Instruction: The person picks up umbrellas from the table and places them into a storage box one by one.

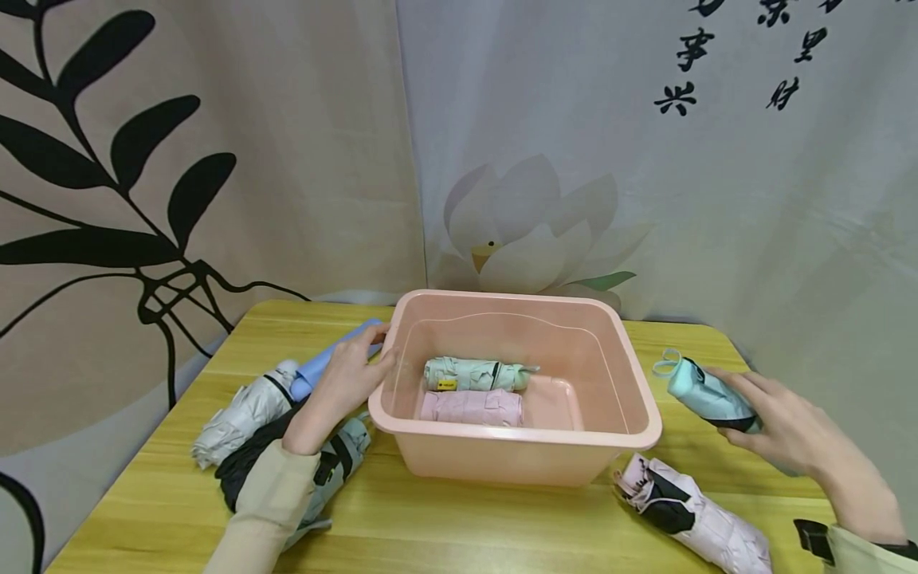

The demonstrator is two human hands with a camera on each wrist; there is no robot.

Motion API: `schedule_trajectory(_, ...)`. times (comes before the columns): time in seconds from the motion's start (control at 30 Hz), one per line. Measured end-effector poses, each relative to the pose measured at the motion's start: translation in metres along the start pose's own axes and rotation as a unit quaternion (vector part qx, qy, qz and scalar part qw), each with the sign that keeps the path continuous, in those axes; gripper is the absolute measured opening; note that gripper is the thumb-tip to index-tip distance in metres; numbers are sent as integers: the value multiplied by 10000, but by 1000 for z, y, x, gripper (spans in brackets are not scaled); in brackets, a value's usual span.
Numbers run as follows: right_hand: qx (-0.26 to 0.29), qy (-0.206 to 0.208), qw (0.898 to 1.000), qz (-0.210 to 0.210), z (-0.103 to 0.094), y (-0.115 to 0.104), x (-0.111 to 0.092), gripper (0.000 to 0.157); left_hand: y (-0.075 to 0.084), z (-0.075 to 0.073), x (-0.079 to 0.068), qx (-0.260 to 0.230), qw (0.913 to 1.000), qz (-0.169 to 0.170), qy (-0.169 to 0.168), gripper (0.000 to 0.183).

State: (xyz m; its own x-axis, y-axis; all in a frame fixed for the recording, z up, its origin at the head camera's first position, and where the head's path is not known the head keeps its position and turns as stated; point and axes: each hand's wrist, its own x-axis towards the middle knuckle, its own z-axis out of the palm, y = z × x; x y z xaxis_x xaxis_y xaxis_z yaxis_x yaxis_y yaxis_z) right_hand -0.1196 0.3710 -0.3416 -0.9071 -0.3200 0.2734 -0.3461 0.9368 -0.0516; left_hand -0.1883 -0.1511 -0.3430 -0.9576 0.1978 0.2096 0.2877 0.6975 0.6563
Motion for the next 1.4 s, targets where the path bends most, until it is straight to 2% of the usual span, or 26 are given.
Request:
schedule_trajectory(0.33, -128, 134, 9998, -56, -13, -6, 4, 82, 0, 0, 0, -30, 10000, -21, -4, 46)
schedule_trajectory(0.73, -331, 433, 9979, -361, -27, -14, 14, 82, 0, 0, 0, -18, 10000, -16, 10, 47)
schedule_trajectory(1.1, -423, 491, 9966, -511, -43, -27, 31, 86, -1, 1, 0, -19, 10000, 51, 20, 46)
schedule_trajectory(1.4, -327, 534, 9958, -675, -50, -43, 45, 80, -2, 2, 2, -40, 10000, 7, 69, 46)
